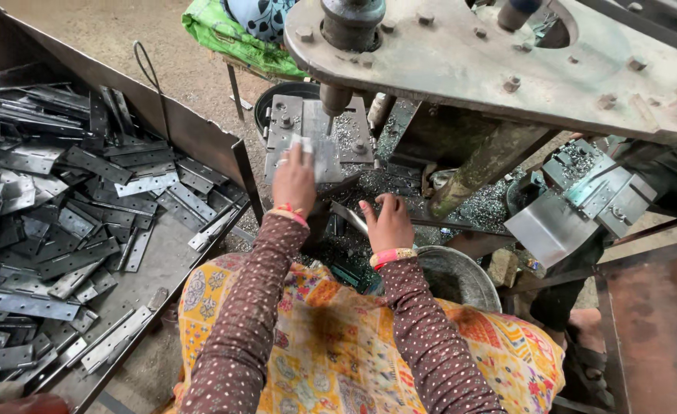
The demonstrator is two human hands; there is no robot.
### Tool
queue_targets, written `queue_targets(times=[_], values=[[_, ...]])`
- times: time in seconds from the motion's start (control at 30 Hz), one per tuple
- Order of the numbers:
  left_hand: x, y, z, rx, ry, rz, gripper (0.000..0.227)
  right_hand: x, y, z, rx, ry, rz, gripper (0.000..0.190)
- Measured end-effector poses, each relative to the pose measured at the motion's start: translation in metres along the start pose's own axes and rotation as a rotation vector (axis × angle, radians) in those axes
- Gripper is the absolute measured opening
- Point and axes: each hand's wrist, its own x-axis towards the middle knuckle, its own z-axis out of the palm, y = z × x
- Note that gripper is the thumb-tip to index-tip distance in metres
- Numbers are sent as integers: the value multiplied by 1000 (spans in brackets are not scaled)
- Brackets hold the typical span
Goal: The person operates a manual press machine to process metal pieces. They pick up metal pieces from a bin, place them into the machine's mold, and use a lever to activate the press. The processed pieces are then removed and placed back into the bin.
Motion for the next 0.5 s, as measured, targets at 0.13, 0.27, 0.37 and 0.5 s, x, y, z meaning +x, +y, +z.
queue_targets(times=[0.13,0.27,0.37,0.5], values=[[-25,-16,-4,-11,63,-172,70,-2,-1,0,-6,-32,18,45],[-23,5,8,-25,367,57,74,-2,-4,-1,-46,-27,-16,44],[-14,22,10,-39,-97,-28,43,-4,1,4,-97,-108,22,47],[9,25,10,-146,-154,-97,39,-30,32,28,-131,-404,43,59]])
